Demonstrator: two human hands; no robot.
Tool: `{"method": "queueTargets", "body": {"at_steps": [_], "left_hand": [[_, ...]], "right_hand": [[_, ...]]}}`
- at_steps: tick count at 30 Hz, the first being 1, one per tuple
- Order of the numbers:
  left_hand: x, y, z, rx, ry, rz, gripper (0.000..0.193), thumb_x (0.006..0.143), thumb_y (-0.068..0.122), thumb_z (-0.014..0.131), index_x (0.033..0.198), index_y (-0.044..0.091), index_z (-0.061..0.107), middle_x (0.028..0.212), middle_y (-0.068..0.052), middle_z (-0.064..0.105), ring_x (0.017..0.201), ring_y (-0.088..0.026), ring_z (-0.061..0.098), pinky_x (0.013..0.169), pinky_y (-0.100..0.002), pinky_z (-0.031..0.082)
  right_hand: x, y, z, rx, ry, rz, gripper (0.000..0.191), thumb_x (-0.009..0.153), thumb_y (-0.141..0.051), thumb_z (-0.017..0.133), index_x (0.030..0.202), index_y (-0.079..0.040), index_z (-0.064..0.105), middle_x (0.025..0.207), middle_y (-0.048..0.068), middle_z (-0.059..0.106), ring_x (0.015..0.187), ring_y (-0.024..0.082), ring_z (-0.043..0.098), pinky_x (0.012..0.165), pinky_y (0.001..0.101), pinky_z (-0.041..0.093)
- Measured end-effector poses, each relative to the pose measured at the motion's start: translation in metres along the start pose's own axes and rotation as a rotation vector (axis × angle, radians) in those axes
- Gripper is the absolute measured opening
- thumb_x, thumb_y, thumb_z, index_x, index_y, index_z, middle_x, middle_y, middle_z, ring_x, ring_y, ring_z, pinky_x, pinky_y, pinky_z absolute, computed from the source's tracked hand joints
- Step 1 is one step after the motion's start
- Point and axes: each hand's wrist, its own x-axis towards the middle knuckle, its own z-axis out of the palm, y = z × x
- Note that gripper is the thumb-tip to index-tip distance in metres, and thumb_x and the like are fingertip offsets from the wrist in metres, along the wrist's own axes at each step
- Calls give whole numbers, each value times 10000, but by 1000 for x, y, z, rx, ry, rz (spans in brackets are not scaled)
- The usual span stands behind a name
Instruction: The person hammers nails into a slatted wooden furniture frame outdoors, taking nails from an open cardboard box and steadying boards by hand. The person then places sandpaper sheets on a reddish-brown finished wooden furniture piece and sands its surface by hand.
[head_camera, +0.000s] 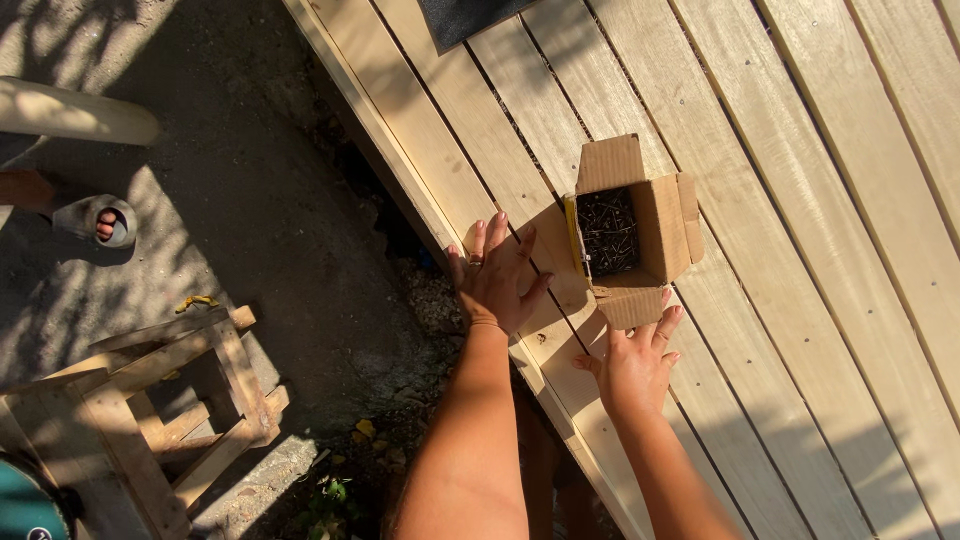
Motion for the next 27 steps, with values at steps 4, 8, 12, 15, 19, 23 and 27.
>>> {"method": "queueTargets", "body": {"at_steps": [4, 8, 12, 15, 19, 23, 27], "left_hand": [[0, 0, -2, 6, 4, 5, 722, 877, 638, 663, 1526, 433, 420, 1694, -33, 226, 1576, -318, 178, 1218, -685, 54], [0, 2, -6, -27, 32, 2, 749, 842, 635, 674, 1523, 448, 423, 1678, -45, 266, 1557, -326, 192, 1212, -675, 65], [7, 3, -12, -27, 7, -6, 739, 845, 646, 670, 1516, 449, 431, 1664, -54, 266, 1542, -340, 192, 1198, -673, 68], [10, 3, -16, -8, -16, -10, 737, 868, 638, 667, 1530, 415, 435, 1673, -55, 262, 1556, -341, 203, 1205, -682, 77], [11, 3, -20, -15, -57, -22, 715, 847, 616, 671, 1498, 406, 462, 1669, -44, 252, 1546, -336, 193, 1191, -689, 84], [13, 4, -22, -36, -41, -30, 702, 854, 608, 665, 1501, 415, 472, 1679, -29, 241, 1554, -308, 184, 1204, -690, 91], [13, 3, -22, -35, -103, -45, 702, 859, 622, 659, 1497, 406, 462, 1679, -23, 214, 1562, -307, 152, 1203, -694, 89]], "right_hand": [[2, 0, 3, -48, -14, -5, 1125, 652, -508, 864, 1581, -287, 268, 1672, 252, 23, 1525, 541, 74, 974, 702, 479], [5, 0, 6, -105, -53, -6, 1129, 700, -538, 817, 1601, -243, 205, 1659, 300, -10, 1517, 554, 61, 974, 684, 483], [10, 0, 5, -169, -38, -20, 1044, 765, -578, 757, 1585, -216, 223, 1654, 320, 8, 1519, 559, 53, 994, 685, 466], [13, 1, 7, -176, -95, -17, 1026, 770, -598, 741, 1579, -225, 233, 1643, 316, 45, 1512, 562, 34, 1003, 693, 449], [16, 3, 12, -186, -78, -29, 989, 772, -639, 715, 1559, -212, 296, 1629, 328, 125, 1518, 569, 41, 990, 700, 462], [18, 3, 16, -195, -83, -16, 1039, 717, -656, 732, 1566, -229, 312, 1624, 325, 137, 1514, 560, 39, 980, 709, 461], [19, -6, 4, -209, -90, -35, 1006, 739, -664, 733, 1545, -214, 334, 1592, 340, 202, 1515, 576, 39, 966, 715, 461]]}}
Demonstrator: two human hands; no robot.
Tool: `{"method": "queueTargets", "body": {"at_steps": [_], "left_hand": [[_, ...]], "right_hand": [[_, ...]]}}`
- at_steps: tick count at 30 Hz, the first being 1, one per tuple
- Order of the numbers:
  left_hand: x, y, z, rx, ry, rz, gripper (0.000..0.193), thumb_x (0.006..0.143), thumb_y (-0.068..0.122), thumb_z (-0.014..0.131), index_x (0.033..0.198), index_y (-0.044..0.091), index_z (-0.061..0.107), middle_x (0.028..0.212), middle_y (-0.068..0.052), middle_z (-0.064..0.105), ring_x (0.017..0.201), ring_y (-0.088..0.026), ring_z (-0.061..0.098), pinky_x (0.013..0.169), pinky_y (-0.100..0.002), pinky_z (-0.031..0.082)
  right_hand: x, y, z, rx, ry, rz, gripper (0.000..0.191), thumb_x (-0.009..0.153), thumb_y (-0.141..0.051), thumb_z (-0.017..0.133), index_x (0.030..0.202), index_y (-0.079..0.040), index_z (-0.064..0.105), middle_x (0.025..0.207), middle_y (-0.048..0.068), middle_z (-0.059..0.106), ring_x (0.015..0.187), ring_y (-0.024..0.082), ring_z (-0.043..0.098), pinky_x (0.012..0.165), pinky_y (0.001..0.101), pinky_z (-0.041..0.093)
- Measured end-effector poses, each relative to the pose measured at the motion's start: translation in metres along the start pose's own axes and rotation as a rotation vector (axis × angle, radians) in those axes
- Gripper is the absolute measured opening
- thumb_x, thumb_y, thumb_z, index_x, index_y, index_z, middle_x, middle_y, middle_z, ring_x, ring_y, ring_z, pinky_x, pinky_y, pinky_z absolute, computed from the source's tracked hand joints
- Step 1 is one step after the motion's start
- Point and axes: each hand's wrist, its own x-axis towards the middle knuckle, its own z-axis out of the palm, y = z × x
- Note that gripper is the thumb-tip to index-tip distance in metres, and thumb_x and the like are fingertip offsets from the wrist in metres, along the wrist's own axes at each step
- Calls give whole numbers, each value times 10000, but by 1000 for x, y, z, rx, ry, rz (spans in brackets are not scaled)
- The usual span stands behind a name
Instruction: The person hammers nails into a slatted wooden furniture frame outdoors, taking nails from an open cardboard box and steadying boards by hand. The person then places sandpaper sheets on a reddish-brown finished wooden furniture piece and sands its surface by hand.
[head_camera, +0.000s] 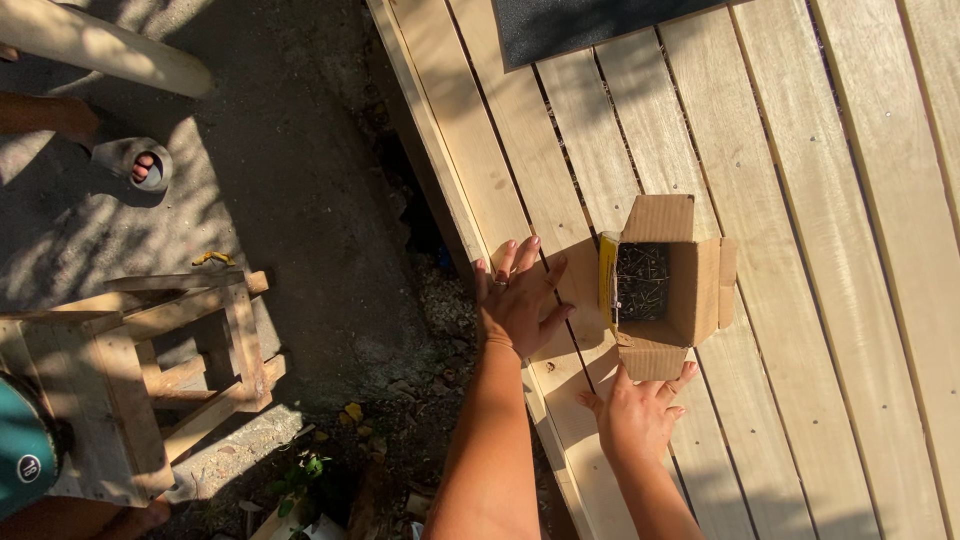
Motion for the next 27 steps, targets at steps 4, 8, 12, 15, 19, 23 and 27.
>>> {"method": "queueTargets", "body": {"at_steps": [4, 8, 12, 15, 19, 23, 27], "left_hand": [[-1, -2, 2, 1, -35, 2, 702, 876, 621, 623, 1518, 397, 448, 1685, -21, 188, 1552, -309, 125, 1193, -686, 78], [4, -2, 1, 51, 103, 30, 736, 902, 577, 569, 1567, 299, 421, 1688, 4, 220, 1556, -279, 139, 1195, -663, 61], [8, -2, 2, -44, -472, -128, 797, 1028, 559, 480, 1694, 223, 201, 1652, -100, 252, 1482, -348, 236, 1289, -648, -34], [-3, -7, 9, -61, 184, 72, 662, 963, 345, 542, 1595, 241, 375, 1707, -42, 304, 1585, -312, 224, 1221, -658, 71], [-13, -13, 29, -124, 141, 88, 701, 932, 279, 556, 1605, 136, 418, 1711, -64, 308, 1578, -347, 258, 1215, -667, 131], [-30, -9, 40, -243, 165, 127, 346, 948, 244, 591, 1269, 120, 559, 1549, -145, 440, 1508, -362, 372, 1219, -703, 160], [-17, -37, 27, -411, 214, 181, 198, 932, 145, 624, 1110, 105, 546, 1255, -135, 496, 1314, -338, 501, 1232, -678, 239]], "right_hand": [[-6, -25, -39, 144, -178, 47, 825, 826, -492, 769, 1465, -106, 418, 1388, 251, 542, 1392, 495, 377, 969, 587, 518], [8, -86, -91, 616, -42, -209, 317, 848, -227, 720, 1133, -91, 742, 1039, 182, 755, 1025, 357, 705, 878, 446, 559], [96, -164, -141, 1144, 386, -383, 289, 923, -155, 641, 1171, -13, 682, 1105, 191, 747, 1072, 320, 740, 838, 397, 608], [170, -192, -160, 735, 651, -294, 472, 986, -214, 673, 1389, -16, 526, 1471, 289, 443, 1385, 471, 381, 1192, 535, 304], [229, -199, -150, 589, 646, -221, 706, 1028, -377, 654, 1551, -7, 355, 1640, 289, 129, 1538, 497, 102, 1229, 619, 160], [241, -200, -121, 350, 733, -169, 802, 1039, -455, 594, 1634, -9, 294, 1683, 306, 155, 1570, 493, 81, 1235, 642, 86], [240, -204, -114, 339, 747, -87, 823, 966, -476, 617, 1631, -86, 326, 1691, 273, 194, 1592, 447, 107, 1259, 631, 99]]}}
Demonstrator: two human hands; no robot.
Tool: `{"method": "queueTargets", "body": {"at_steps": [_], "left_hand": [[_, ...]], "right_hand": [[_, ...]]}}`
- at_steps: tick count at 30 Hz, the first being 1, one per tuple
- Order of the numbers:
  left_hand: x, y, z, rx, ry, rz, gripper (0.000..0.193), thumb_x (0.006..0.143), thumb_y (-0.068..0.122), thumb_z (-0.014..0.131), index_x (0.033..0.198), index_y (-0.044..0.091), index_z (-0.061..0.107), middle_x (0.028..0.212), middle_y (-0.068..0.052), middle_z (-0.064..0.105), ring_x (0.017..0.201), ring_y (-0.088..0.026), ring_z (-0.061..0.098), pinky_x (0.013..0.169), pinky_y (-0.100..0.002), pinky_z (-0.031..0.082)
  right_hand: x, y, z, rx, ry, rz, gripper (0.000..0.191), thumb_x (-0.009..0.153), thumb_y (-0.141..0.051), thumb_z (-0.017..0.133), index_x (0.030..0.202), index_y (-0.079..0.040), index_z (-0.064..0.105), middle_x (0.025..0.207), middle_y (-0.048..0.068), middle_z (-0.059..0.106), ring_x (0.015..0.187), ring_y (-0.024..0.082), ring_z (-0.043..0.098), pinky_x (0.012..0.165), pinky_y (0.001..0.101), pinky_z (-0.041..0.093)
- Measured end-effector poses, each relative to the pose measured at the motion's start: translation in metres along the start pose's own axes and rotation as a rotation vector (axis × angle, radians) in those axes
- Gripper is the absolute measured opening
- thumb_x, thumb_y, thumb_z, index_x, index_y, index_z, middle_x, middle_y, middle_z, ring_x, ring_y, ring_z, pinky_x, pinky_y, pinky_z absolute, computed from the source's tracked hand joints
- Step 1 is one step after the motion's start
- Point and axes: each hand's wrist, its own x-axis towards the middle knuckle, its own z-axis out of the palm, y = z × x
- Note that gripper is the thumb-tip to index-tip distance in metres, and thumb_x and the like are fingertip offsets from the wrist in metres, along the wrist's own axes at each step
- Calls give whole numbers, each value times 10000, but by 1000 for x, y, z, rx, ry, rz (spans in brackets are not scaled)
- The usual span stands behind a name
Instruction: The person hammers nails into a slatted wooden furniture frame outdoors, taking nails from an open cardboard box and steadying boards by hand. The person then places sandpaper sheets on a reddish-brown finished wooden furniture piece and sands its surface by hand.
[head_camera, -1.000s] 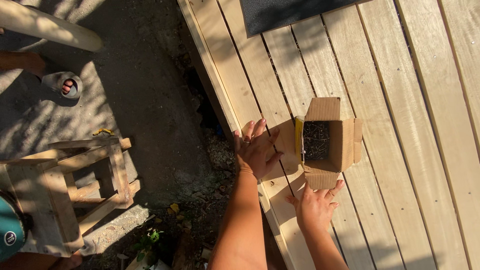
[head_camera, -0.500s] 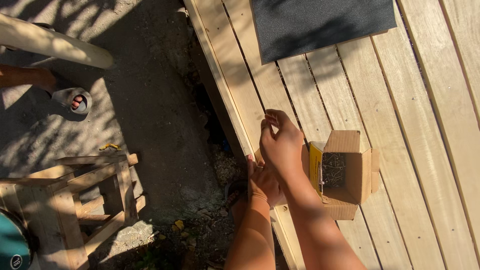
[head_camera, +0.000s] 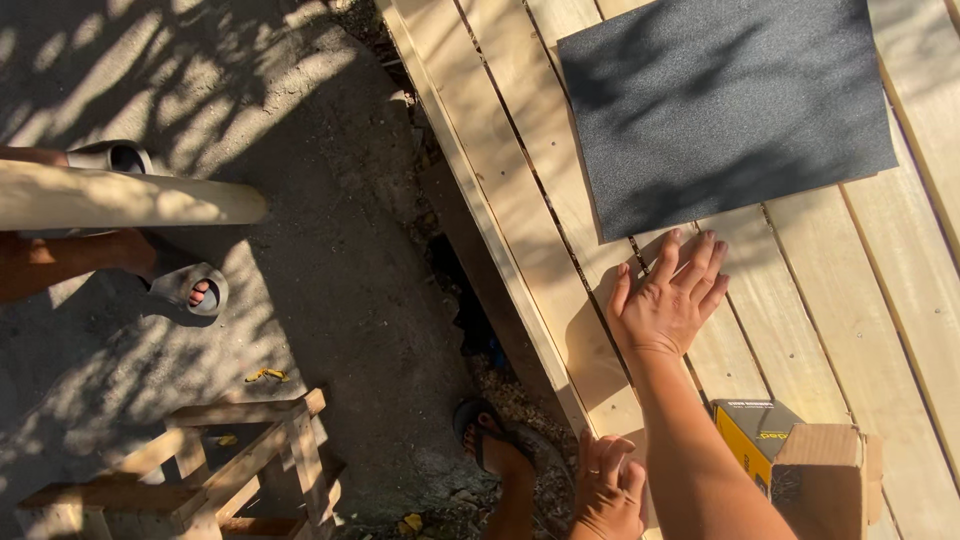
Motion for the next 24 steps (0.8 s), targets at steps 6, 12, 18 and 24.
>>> {"method": "queueTargets", "body": {"at_steps": [6, 12, 18, 24], "left_hand": [[172, -55, -80, 78, 252, 124, 226, 938, 85, 679, 1130, 114, 563, 1194, -111, 542, 1146, -349, 540, 1147, -570, 383], [355, -22, -117, -4, 207, -693, 732, 724, 469, 880, 1240, 100, 515, 1288, -147, 472, 1192, -382, 489, 964, -528, 437], [390, -5, -106, 75, 222, -768, 827, 551, 406, 995, 1132, 73, 509, 1245, -164, 478, 1227, -393, 476, 1013, -523, 422], [383, -35, -103, -366, 286, -653, 503, 802, 121, 808, 1193, 37, 503, 1148, -162, 658, 1039, -337, 677, 913, -423, 538]], "right_hand": [[-3, -5, -11, -3, -19, 36, 857, 899, -450, 649, 1619, -98, 344, 1688, 259, 225, 1593, 444, 135, 1251, 627, 123], [-7, -8, -14, -18, 7, 45, 801, 892, -466, 647, 1565, -112, 397, 1658, 247, 274, 1578, 429, 186, 1244, 618, 155], [-5, -10, -18, -25, 28, 54, 799, 874, -469, 636, 1546, -107, 401, 1627, 253, 301, 1545, 441, 226, 1225, 612, 175], [-6, -6, -13, -43, 14, 56, 794, 894, -483, 622, 1564, -126, 389, 1626, 250, 315, 1544, 437, 240, 1242, 606, 179]]}}
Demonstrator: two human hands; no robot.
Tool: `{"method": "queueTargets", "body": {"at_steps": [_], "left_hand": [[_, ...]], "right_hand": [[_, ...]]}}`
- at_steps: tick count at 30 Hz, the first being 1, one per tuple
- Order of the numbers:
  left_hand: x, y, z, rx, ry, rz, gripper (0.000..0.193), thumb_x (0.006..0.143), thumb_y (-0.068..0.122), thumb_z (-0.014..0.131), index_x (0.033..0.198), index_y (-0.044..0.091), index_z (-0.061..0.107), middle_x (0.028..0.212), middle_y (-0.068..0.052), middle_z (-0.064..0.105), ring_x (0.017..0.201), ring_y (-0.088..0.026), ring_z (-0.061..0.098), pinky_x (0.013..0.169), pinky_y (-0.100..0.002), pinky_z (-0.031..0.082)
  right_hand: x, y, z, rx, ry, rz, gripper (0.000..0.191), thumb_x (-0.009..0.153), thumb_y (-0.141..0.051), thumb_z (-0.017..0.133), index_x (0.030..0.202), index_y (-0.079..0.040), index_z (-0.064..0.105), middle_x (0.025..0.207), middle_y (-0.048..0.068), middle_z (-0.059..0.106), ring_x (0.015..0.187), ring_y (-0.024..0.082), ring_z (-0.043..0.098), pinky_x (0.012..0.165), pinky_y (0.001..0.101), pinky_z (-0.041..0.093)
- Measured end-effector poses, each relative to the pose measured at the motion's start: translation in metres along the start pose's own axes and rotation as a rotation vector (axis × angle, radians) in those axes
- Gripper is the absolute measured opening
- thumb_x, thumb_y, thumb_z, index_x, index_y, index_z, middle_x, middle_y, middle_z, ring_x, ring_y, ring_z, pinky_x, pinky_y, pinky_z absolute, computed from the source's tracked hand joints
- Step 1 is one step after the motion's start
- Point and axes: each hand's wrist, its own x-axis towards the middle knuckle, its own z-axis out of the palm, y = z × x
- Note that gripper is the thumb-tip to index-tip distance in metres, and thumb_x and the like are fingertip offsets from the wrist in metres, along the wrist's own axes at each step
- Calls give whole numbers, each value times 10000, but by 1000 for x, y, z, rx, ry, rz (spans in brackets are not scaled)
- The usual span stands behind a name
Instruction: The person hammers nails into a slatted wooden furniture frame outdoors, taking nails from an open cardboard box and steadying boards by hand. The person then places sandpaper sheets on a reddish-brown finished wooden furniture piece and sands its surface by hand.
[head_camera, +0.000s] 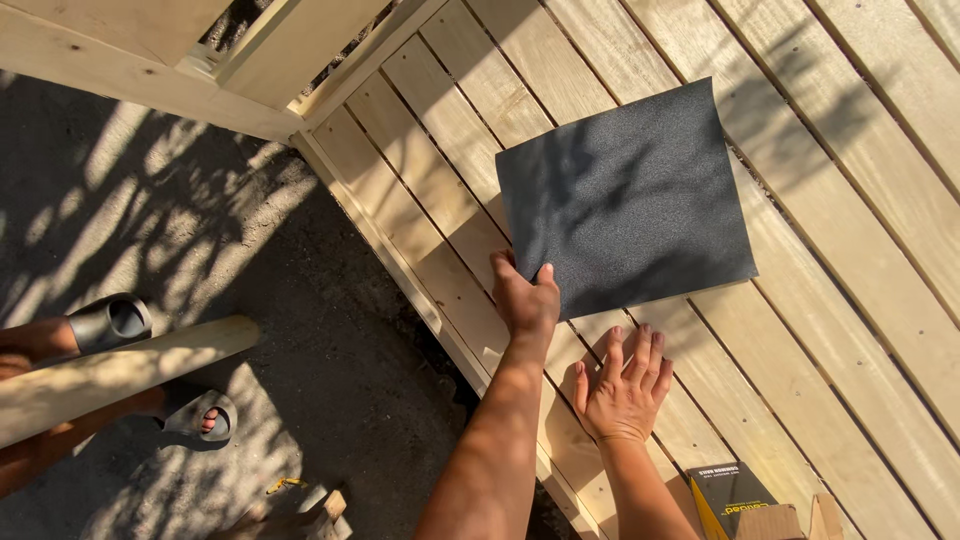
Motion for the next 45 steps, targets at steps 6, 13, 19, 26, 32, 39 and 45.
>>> {"method": "queueTargets", "body": {"at_steps": [6, 13, 19, 26, 32, 39, 45], "left_hand": [[18, -20, -62, -230, -142, -79, 370, 885, 114, 721, 1212, 10, 582, 1126, -115, 714, 996, -247, 663, 892, -364, 527], [13, 4, -182, -210, -286, -100, 374, 911, 152, 732, 1196, -50, 597, 1148, -137, 704, 1014, -201, 652, 918, -352, 517], [-1, 74, -297, -355, -565, -299, 564, 878, 125, 715, 1398, 9, 531, 1347, -173, 659, 1243, -280, 632, 1064, -445, 485], [-43, 190, -404, -369, -758, -242, 573, 869, 61, 708, 1410, 21, 520, 1382, -163, 644, 1301, -306, 605, 1106, -507, 492], [-84, 269, -478, -395, -837, 27, 776, 837, -13, 657, 1551, 119, 384, 1455, -97, 586, 1344, -252, 571, 1115, -412, 446], [-160, 326, -532, -550, -883, 251, 680, 987, 471, 447, 1591, 183, 323, 1602, -38, 437, 1502, -204, 358, 1190, -410, 284], [-185, 346, -563, -609, -859, 260, 701, 1005, 567, 324, 1620, 236, 259, 1629, -6, 392, 1506, -195, 353, 1187, -397, 281]], "right_hand": [[2, -2, -3, 0, -8, -10, 805, 897, -498, 594, 1574, -123, 372, 1638, 250, 291, 1552, 440, 230, 1232, 625, 186], [22, -28, -57, -4, 20, -34, 731, 894, -484, 609, 1505, -121, 436, 1635, 236, 327, 1550, 406, 245, 1235, 602, 210], [64, -69, -168, 1277, -262, 670, 569, 949, -378, 596, 1455, -132, 512, 1439, 123, 524, 1352, 282, 474, 1098, 485, 407], [76, -151, -353, 2150, -284, 612, 597, 1002, -461, 466, 1478, -101, 493, 1407, 126, 559, 1272, 277, 537, 1063, 453, 441], [46, -235, -483, 2135, -231, 506, 652, 1048, -532, 355, 1498, -76, 477, 1379, 128, 588, 1203, 273, 592, 1033, 426, 469], [6, -365, -544, 1633, 116, 85, 592, 1040, -414, 346, 1574, -157, 358, 1572, 132, 457, 1408, 272, 472, 1135, 401, 384], [-20, -412, -579, 823, 467, -102, 541, 1058, -324, 422, 1583, -194, 401, 1578, 253, 354, 1430, 442, 387, 1145, 486, 340]]}}
